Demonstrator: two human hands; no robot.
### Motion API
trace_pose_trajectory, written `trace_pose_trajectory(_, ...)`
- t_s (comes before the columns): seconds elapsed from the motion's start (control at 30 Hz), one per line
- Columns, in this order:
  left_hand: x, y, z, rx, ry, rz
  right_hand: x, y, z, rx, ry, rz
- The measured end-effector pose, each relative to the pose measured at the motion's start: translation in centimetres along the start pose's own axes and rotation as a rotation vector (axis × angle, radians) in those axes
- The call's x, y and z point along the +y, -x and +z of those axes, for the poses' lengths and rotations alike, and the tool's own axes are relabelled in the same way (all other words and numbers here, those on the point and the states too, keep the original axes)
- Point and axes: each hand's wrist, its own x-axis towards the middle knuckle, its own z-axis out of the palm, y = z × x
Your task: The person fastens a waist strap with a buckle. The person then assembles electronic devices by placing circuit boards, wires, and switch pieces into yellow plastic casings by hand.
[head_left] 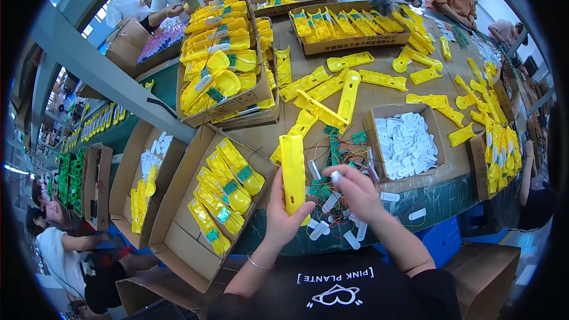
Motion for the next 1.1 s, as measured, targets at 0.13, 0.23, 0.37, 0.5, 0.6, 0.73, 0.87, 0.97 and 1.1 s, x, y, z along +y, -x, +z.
trace_pose_trajectory(0.13, -0.3, 0.4, 0.0, -0.038, 0.153, 0.015, 1.4, -0.1, 2.2, -0.034, -0.23, 0.104)
trace_pose_trajectory(0.23, -0.1, 0.7, 0.0, -0.034, 0.193, 0.032, 1.3, 0.0, 2.9, -0.069, -0.211, 0.108)
trace_pose_trajectory(0.37, -0.2, 1.2, 0.3, -0.027, 0.218, 0.048, 1.4, 0.2, 3.4, -0.079, -0.195, 0.102)
trace_pose_trajectory(0.5, -0.9, 1.5, -0.1, -0.075, 0.19, 0.02, 1.6, 0.5, 3.3, -0.104, -0.097, 0.074)
trace_pose_trajectory(0.6, -1.3, 2.0, -0.8, -0.12, 0.078, -0.019, 2.2, 0.4, 3.0, -0.119, 0.099, 0.003)
trace_pose_trajectory(0.73, -1.5, 2.5, -1.2, -0.095, 0.156, -0.086, 2.6, 0.0, 2.3, -0.23, 0.03, 0.115)
trace_pose_trajectory(0.87, -1.7, 3.9, -4.0, 0.209, 0.408, -0.168, 0.6, -3.6, -1.1, 0.11, 0.433, -0.224)
trace_pose_trajectory(0.97, 0.9, 3.9, -4.4, 0.251, 0.426, -0.041, -0.3, -5.0, -2.0, 0.006, 0.761, -0.411)
trace_pose_trajectory(1.1, 0.8, 4.0, -4.0, 0.134, 0.371, 0.021, 2.3, -4.1, 0.0, -0.156, 1.033, -0.43)
